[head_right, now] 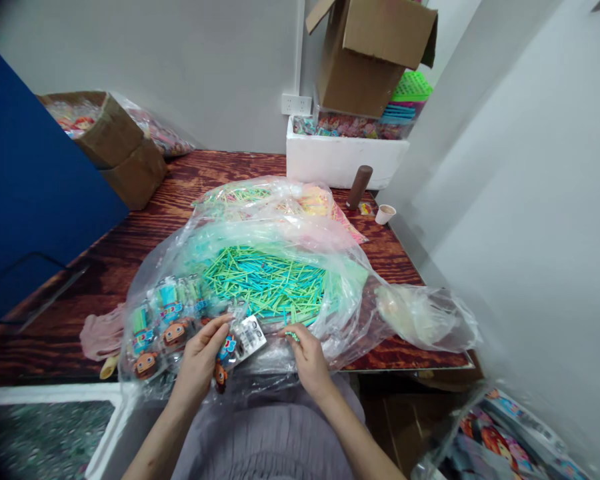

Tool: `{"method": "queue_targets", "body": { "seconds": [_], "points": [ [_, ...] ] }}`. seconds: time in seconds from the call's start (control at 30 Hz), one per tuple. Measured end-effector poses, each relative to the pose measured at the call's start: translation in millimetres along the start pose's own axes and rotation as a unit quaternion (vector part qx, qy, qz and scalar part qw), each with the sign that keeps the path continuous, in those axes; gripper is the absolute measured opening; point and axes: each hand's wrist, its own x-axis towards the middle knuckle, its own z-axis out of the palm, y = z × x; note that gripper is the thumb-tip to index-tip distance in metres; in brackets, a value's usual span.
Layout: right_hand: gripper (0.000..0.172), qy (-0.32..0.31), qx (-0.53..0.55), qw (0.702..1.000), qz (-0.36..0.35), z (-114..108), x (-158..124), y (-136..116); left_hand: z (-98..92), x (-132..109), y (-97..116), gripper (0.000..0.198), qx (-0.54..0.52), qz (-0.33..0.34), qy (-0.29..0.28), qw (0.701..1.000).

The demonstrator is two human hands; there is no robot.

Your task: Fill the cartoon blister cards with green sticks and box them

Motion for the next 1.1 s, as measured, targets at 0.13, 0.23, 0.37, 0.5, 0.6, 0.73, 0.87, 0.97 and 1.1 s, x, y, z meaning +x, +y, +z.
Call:
{"method": "queue_targets", "body": {
  "seconds": [0.13, 0.23, 0.37, 0.5, 0.6, 0.73, 0.87, 0.97, 1.1],
  "points": [
    [0.022, 0.0, 0.003, 1.0, -0.004, -1, -1, -5, 3.0, -1, 2, 0.036, -0.025, 0.004, -0.013, 1.0],
    [0.022, -0.005, -0.001, 1.0, -0.002, -1, -2, -7, 5.5, -2, 4, 0.037, -0.04, -0.006, -0.019, 0.999],
    [0.023, -0.008, 0.0, 1.0, 0.0, -1, -3, -10, 7.1, -2, 4, 0.038, -0.051, -0.019, -0.023, 0.998],
    [0.022, -0.012, 0.0, 1.0, 0.006, -1, -3, -11, 6.7, -2, 3, 0.037, -0.049, -0.023, -0.03, 0.998],
    [0.02, -0.014, -0.003, 1.0, 0.008, 0, -3, -11, 5.8, -1, 0, 0.037, -0.045, -0.017, -0.03, 0.998],
    [0.019, -0.01, -0.003, 1.0, 0.006, 2, -4, -10, 3.8, -2, -1, 0.039, -0.041, -0.016, -0.027, 0.999],
    [0.02, -0.011, -0.001, 1.0, 0.006, 4, -5, -10, 2.1, -5, 1, 0.037, -0.052, -0.038, -0.039, 0.997],
    [0.02, -0.013, -0.003, 1.0, 0.008, 5, -6, -11, 1.3, -7, 2, 0.036, -0.06, -0.045, -0.038, 0.996],
    [0.02, -0.013, -0.002, 1.0, 0.006, 6, -6, -13, -0.2, -7, -2, 0.035, -0.059, -0.037, -0.033, 0.997]
  ]
}}
